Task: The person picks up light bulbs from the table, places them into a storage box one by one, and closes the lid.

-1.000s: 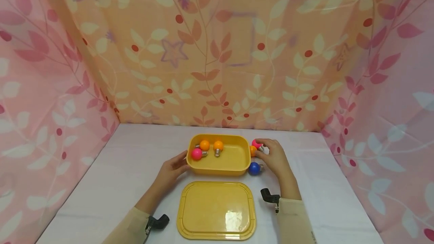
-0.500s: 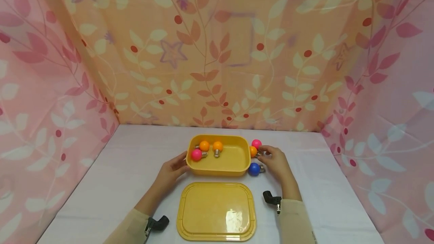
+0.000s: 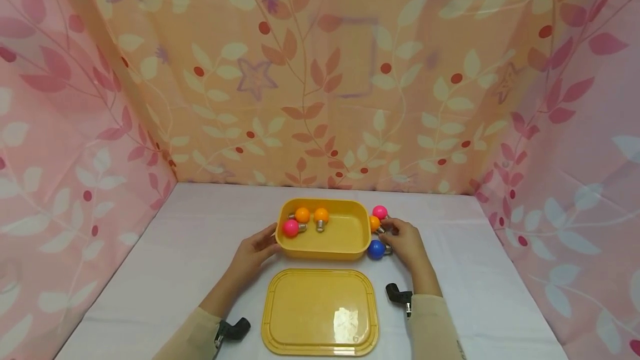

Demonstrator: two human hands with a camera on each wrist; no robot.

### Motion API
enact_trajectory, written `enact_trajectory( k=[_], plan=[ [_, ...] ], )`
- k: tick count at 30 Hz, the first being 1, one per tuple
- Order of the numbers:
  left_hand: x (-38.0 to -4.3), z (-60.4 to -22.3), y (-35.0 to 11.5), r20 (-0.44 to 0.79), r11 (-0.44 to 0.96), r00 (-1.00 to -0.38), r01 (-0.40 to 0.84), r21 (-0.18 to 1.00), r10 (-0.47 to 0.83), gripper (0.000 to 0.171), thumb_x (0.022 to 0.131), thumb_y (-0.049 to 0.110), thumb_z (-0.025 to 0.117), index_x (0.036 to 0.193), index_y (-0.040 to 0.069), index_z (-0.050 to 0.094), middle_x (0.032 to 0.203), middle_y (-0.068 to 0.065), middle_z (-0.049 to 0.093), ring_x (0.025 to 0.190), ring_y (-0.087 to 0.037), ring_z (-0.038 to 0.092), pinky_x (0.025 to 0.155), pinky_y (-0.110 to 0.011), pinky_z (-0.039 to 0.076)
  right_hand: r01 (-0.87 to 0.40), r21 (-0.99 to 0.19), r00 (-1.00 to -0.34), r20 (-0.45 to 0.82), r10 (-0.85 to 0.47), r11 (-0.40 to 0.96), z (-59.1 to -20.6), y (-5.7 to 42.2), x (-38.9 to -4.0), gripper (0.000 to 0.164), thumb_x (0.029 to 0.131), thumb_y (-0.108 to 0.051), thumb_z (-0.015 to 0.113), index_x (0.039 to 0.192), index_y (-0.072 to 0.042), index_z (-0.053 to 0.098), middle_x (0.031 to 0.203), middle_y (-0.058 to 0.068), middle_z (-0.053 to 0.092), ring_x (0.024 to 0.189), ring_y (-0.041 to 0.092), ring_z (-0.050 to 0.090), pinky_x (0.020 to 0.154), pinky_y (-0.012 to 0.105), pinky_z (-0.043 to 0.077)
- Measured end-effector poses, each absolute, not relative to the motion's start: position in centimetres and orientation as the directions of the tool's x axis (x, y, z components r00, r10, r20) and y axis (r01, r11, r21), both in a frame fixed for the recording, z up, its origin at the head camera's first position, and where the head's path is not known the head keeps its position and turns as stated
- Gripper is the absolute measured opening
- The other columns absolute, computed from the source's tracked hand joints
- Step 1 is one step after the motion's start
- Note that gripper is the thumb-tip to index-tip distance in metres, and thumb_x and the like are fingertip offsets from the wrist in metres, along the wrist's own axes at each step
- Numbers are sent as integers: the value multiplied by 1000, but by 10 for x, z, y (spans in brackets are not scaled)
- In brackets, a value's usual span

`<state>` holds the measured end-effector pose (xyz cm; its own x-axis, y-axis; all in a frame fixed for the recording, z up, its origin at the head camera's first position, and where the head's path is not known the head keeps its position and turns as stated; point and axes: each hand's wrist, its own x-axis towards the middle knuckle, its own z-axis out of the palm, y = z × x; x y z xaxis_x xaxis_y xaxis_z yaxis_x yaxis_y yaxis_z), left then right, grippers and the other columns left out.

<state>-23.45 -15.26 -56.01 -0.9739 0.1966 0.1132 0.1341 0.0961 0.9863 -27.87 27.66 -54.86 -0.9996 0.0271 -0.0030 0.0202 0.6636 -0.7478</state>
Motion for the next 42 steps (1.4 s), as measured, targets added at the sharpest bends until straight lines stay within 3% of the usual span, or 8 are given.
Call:
enact_trajectory(
  k=[12, 17, 21, 31, 42],
  plan=[
    [-235, -560, -153, 123, 88, -973, 142, 986, 195, 62, 95, 18, 75, 152, 21, 51, 152, -4, 55, 134, -25, 59, 100, -26, 55, 0, -748, -998, 38, 43, 664, -545, 277, -279, 37, 91, -27, 79, 124, -11, 70, 117, 13, 70, 107, 31, 63, 102, 52, 53],
    [-234, -560, -152, 114, 90, -974, 133, 987, 194, 62, 96, 17, 74, 153, 21, 51, 153, -2, 54, 136, -25, 57, 100, -25, 55, 2, -746, -996, 55, 64, 666, -539, 280, -275, 37, 93, -34, 77, 125, -15, 71, 117, 8, 71, 103, 27, 61, 90, 40, 55],
    [-233, -562, -151, 121, 95, -973, 141, 985, 195, 63, 95, 20, 75, 153, 20, 51, 153, -2, 54, 136, -25, 57, 100, -25, 55, 5, -751, -992, 77, 95, 660, -533, 283, -271, 41, 93, -44, 75, 125, -19, 72, 118, 7, 68, 105, 26, 56, 84, 34, 49],
    [-233, -561, -151, 138, 103, -971, 160, 982, 198, 67, 94, 23, 76, 154, 18, 48, 154, -4, 53, 135, -26, 57, 99, -25, 55, -100, -719, -975, 207, 74, 687, -521, 281, -271, 42, 93, -41, 76, 125, -15, 72, 116, 11, 71, 108, 30, 59, 92, 40, 47],
    [-234, -561, -153, 134, 98, -971, 156, 983, 197, 65, 94, 21, 76, 154, 19, 49, 153, -3, 53, 136, -25, 57, 99, -24, 55, -119, -741, -973, 218, 69, 661, -504, 271, -267, 47, 92, -48, 74, 127, -17, 71, 122, 8, 69, 114, 31, 56, 99, 48, 46]
  ],
)
